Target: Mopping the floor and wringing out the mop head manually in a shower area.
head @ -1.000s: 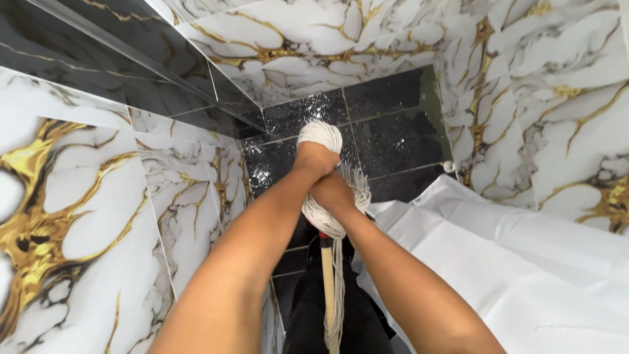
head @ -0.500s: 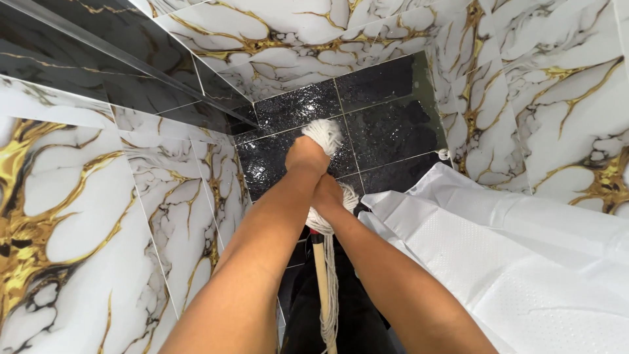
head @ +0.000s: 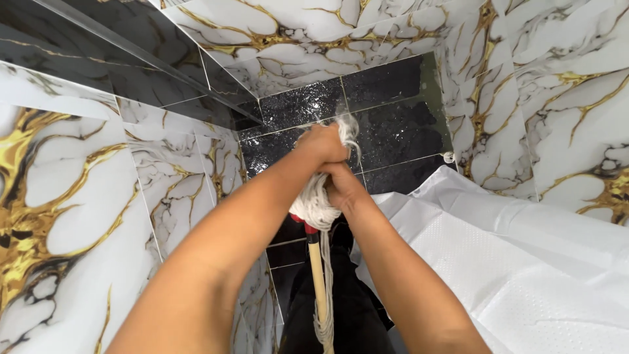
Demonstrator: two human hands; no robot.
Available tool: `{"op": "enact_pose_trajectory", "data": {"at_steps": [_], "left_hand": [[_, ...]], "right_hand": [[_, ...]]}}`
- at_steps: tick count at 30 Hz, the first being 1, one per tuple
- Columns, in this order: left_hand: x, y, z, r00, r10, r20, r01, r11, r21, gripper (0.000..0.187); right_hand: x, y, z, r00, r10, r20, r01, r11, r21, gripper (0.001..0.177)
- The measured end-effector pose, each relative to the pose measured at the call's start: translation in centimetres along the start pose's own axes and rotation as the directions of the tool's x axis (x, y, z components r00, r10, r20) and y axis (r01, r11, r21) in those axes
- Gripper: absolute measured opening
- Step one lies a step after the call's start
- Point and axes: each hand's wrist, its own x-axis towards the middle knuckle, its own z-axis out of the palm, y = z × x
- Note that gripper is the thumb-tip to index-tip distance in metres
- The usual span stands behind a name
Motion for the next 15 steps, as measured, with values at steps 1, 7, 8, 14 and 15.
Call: {"op": "enact_pose_trajectory", "data": {"at_steps": [1, 7, 8, 14, 15], "left_hand": [[3.0, -1.1, 1.3, 1.0, 0.0, -0.001, 0.0, 1.0, -0.002, 0.051], [4.4, -6.9, 1.6, 0.928, 0.322, -0.186, -0.355, 0.617, -0.703, 0.036], [2.5, -7.6, 1.3, 0.979, 0.167, -0.119, -0.185, 0.473, -0.861, 0.04], [-4.8, -5.7, 2.3, 0.947, 0.307, 0.098, 0.164, -0.199, -0.966, 0.075], [-5.7, -4.8, 2.4, 0.909, 0.417, -0.011, 0.161, -0.375, -0.913, 0.091]], "right_hand": [[0.4, -0.5, 0.3, 1.0, 0.0, 0.0, 0.0, 1.0, -0.002, 0.045], [1.9, -2.1, -2.6, 0.987, 0.143, 0.077, -0.151, 0.981, 0.125, 0.023], [1.2, -3.1, -1.5, 0.975, 0.129, 0.182, -0.155, 0.978, 0.136, 0.027], [-1.6, -4.2, 3.0, 0.905, 0.133, 0.403, -0.248, 0.937, 0.248, 0.042], [-1.7, -3.9, 3.2, 0.894, 0.123, 0.431, -0.234, 0.949, 0.213, 0.048]]}}
